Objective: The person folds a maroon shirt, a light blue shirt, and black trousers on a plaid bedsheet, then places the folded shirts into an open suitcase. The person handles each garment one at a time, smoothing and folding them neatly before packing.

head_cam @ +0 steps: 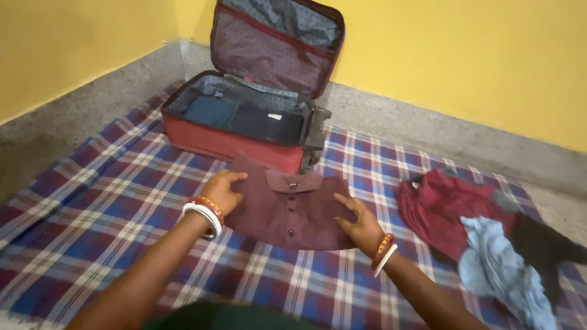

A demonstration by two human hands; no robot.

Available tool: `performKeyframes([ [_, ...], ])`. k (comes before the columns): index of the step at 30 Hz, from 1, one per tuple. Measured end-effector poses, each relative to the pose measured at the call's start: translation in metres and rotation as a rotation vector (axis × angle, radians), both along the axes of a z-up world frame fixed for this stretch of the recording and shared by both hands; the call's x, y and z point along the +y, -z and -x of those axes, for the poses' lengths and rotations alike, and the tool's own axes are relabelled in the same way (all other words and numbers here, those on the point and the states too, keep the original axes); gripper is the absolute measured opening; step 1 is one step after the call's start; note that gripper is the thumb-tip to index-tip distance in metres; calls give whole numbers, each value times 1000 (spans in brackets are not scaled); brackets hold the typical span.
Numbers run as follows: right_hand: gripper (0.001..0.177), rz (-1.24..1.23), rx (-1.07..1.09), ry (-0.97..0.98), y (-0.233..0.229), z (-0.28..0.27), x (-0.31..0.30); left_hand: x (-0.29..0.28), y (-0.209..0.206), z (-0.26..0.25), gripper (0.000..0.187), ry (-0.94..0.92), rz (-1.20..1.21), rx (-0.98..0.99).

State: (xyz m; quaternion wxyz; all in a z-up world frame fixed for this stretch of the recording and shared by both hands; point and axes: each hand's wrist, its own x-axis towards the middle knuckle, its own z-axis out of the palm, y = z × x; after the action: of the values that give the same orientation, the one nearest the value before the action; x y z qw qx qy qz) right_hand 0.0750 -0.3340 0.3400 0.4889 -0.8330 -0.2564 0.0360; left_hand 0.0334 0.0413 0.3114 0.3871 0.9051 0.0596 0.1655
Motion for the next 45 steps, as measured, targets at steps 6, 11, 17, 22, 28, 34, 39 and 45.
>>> performKeyframes([
  [6,56,22,-427,-61,-19,-119,60,66,-31,-96,55,-30,-239,-164],
  [11,61,-40,-429,39,-5,-242,125,132,-38,-212,64,-29,-482,-242],
  [17,62,14,-493,51,52,-355,208,195,-1,-310,75,-49,-564,68],
  [22,64,57,-471,95,94,-405,277,233,27,-352,63,-169,-588,182],
  [28,67,-69,-451,53,121,-443,355,303,38,-396,58,-313,-807,174],
  [34,80,761,-49,-58,146,-445,390,317,88,-402,55,-468,-943,470],
  [39,85,912,-24,-252,145,-454,362,283,104,-395,84,-308,-769,786],
  [45,83,679,-214,-219,141,-447,323,230,84,-390,87,-270,-752,696],
])
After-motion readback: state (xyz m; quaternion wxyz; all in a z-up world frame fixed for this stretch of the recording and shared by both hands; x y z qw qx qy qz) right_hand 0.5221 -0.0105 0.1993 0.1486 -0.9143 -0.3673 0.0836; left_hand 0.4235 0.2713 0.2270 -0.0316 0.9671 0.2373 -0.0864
